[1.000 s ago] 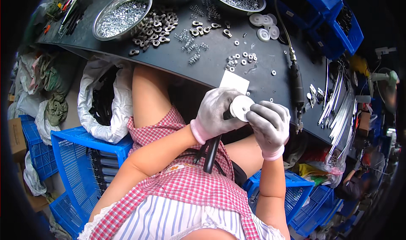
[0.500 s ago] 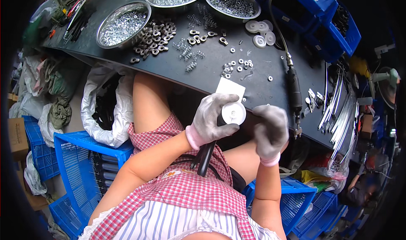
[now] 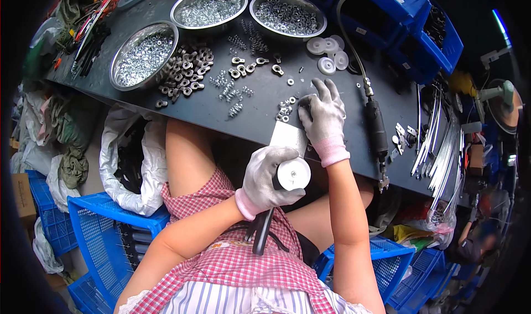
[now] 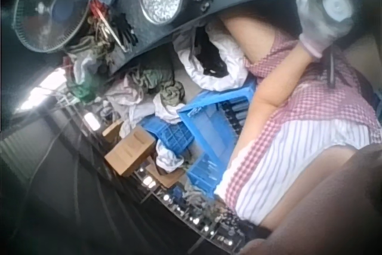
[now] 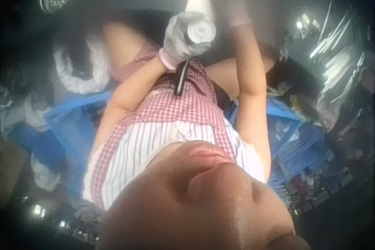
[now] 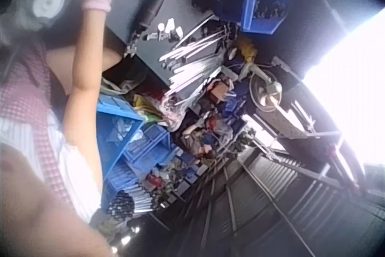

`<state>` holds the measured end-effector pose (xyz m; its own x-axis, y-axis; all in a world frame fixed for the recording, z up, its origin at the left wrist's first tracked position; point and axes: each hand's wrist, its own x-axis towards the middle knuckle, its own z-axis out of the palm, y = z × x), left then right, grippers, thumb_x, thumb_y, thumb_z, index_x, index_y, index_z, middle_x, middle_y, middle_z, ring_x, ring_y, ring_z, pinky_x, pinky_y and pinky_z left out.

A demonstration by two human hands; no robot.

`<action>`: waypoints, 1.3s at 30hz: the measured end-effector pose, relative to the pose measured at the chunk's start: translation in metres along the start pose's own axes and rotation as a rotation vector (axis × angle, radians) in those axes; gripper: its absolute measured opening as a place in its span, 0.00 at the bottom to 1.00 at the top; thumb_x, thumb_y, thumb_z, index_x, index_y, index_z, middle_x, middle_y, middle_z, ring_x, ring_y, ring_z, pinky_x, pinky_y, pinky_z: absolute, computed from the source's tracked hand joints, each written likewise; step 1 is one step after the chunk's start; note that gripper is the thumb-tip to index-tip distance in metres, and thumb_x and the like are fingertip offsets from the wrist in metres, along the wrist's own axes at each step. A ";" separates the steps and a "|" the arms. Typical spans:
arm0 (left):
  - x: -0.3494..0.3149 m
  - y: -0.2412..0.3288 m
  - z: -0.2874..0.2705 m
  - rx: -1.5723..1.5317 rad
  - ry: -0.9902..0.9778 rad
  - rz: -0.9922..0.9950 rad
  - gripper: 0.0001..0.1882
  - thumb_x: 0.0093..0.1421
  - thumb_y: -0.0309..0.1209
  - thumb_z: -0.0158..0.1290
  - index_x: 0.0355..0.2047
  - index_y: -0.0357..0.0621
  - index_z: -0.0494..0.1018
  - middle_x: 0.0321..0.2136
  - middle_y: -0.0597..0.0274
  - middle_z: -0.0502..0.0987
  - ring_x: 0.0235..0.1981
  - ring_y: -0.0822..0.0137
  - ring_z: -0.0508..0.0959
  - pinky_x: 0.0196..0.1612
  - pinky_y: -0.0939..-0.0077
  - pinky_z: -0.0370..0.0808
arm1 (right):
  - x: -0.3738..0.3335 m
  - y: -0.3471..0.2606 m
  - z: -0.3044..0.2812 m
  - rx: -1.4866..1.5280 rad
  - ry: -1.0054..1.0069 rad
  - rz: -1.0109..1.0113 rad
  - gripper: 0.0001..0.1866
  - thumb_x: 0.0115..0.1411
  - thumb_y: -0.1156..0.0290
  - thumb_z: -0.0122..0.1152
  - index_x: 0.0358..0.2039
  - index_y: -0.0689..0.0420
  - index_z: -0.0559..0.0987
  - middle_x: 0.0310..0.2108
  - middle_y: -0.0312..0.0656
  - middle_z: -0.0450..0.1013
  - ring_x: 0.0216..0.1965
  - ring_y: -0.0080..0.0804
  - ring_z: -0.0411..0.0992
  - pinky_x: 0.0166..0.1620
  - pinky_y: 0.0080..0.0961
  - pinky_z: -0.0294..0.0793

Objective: Assembling hardware components including metal tubes and black mounting brackets at a factory workstation.

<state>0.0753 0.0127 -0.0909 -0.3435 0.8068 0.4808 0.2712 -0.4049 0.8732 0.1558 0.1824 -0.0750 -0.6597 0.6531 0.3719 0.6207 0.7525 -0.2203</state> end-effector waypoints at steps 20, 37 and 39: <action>0.005 0.000 0.002 0.026 0.044 0.080 0.32 0.36 0.36 0.69 0.42 0.44 0.68 0.32 0.54 0.77 0.31 0.52 0.79 0.35 0.62 0.75 | -0.042 -0.048 -0.112 0.442 -0.225 -0.232 0.11 0.42 0.68 0.69 0.29 0.51 0.81 0.45 0.39 0.74 0.53 0.44 0.68 0.53 0.39 0.66; 0.009 0.001 0.002 0.025 0.075 0.145 0.31 0.36 0.36 0.70 0.42 0.44 0.69 0.33 0.55 0.77 0.33 0.53 0.79 0.37 0.64 0.74 | -0.070 -0.045 -0.114 0.208 -0.179 -0.368 0.14 0.44 0.75 0.62 0.35 0.47 0.79 0.45 0.36 0.73 0.49 0.39 0.71 0.48 0.37 0.68; 0.008 0.005 -0.001 0.116 0.091 0.154 0.31 0.37 0.35 0.70 0.42 0.45 0.69 0.34 0.55 0.77 0.33 0.53 0.79 0.37 0.64 0.75 | -0.076 -0.050 -0.115 0.172 -0.185 -0.365 0.16 0.44 0.76 0.62 0.36 0.48 0.78 0.47 0.39 0.72 0.51 0.41 0.70 0.49 0.37 0.68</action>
<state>0.0726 0.0169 -0.0821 -0.3680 0.6947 0.6180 0.4271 -0.4641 0.7761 0.2236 0.0857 0.0114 -0.8969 0.3346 0.2893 0.2640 0.9297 -0.2568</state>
